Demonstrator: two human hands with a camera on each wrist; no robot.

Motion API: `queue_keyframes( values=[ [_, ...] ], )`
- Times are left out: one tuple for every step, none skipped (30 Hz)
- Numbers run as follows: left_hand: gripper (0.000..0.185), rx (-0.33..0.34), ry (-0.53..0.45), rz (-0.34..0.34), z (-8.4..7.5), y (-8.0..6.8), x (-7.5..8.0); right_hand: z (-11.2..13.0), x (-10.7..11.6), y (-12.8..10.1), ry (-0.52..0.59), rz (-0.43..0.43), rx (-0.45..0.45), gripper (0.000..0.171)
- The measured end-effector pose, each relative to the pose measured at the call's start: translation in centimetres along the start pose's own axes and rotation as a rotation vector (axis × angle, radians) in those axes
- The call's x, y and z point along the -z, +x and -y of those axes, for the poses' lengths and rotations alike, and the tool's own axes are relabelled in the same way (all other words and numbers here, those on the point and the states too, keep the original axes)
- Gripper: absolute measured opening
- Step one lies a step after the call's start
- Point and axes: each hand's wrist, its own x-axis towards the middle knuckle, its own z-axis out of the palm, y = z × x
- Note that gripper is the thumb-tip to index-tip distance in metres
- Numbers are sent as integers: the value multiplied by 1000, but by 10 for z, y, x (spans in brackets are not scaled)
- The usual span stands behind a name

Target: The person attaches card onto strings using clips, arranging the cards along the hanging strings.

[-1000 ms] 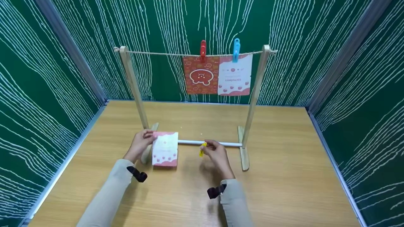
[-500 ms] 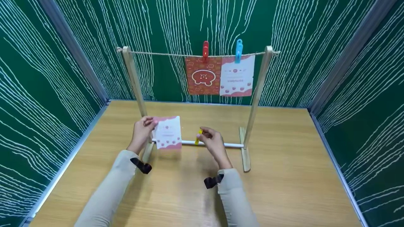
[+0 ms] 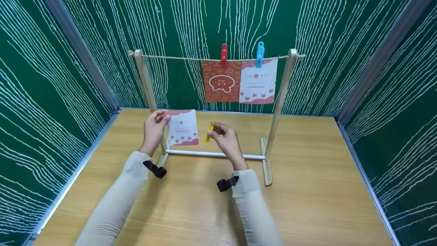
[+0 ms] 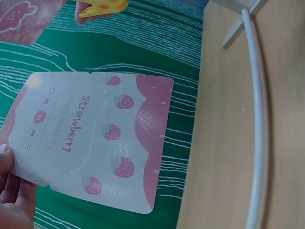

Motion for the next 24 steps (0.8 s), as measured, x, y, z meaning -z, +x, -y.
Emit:
queue_keyframes(
  values=[
    [20,-11,-5,1,-2,0,0,3,0,0,5,-4,9,48],
    [20,-26,-14,1,-4,0,0,6,-1,1,11,-7,26,47],
    [19,-40,-19,1,-6,1,-1,8,-1,1,13,-11,42,47],
    [19,-52,-25,-1,-8,1,-1,10,-2,2,17,-16,59,46],
    [19,-63,-31,-4,-9,2,-1,13,-2,2,17,-22,79,46],
    [19,-73,-34,-7,-11,2,-2,15,-2,2,12,-24,99,46],
    [19,-81,-39,-10,-13,3,-2,17,-3,3,14,-27,117,45],
    [19,-88,-42,-14,-15,3,-2,19,-3,3,15,-29,134,45],
    [19,-87,-43,-17,-16,4,-2,21,-3,3,14,-32,139,44],
    [19,-85,-44,-22,-17,4,-2,23,-3,4,12,-30,145,44],
    [19,-82,-45,-26,-19,5,-1,25,-4,5,7,-28,150,44],
    [19,-78,-47,-29,-20,5,-1,27,-4,6,3,-26,153,44],
    [19,-76,-49,-33,-22,6,-1,29,-4,7,6,-24,154,43],
    [20,-73,-51,-36,-23,6,-1,32,-5,7,1,-20,159,43],
    [20,-74,-52,-38,-24,7,-1,34,-5,8,1,-17,164,42],
    [20,-74,-52,-39,-26,7,-1,36,-5,8,0,-15,173,42],
    [20,-75,-53,-37,-28,7,-1,38,-5,9,1,-14,183,42],
    [20,-76,-54,-36,-29,7,-2,39,-5,9,1,-14,192,41],
    [20,-77,-55,-35,-31,8,-2,41,-5,9,7,-13,201,41],
    [20,-78,-56,-33,-32,9,-3,42,-5,10,10,-13,210,40],
    [20,-77,-58,-29,-34,9,-3,44,-5,11,12,-15,218,40],
    [20,-77,-63,-27,-36,10,-4,45,-5,12,13,-17,224,40],
    [20,-80,-67,-26,-37,11,-4,46,-5,13,13,-19,231,40],
    [20,-83,-69,-26,-39,12,-4,48,-6,14,13,-20,236,40]
  ],
)
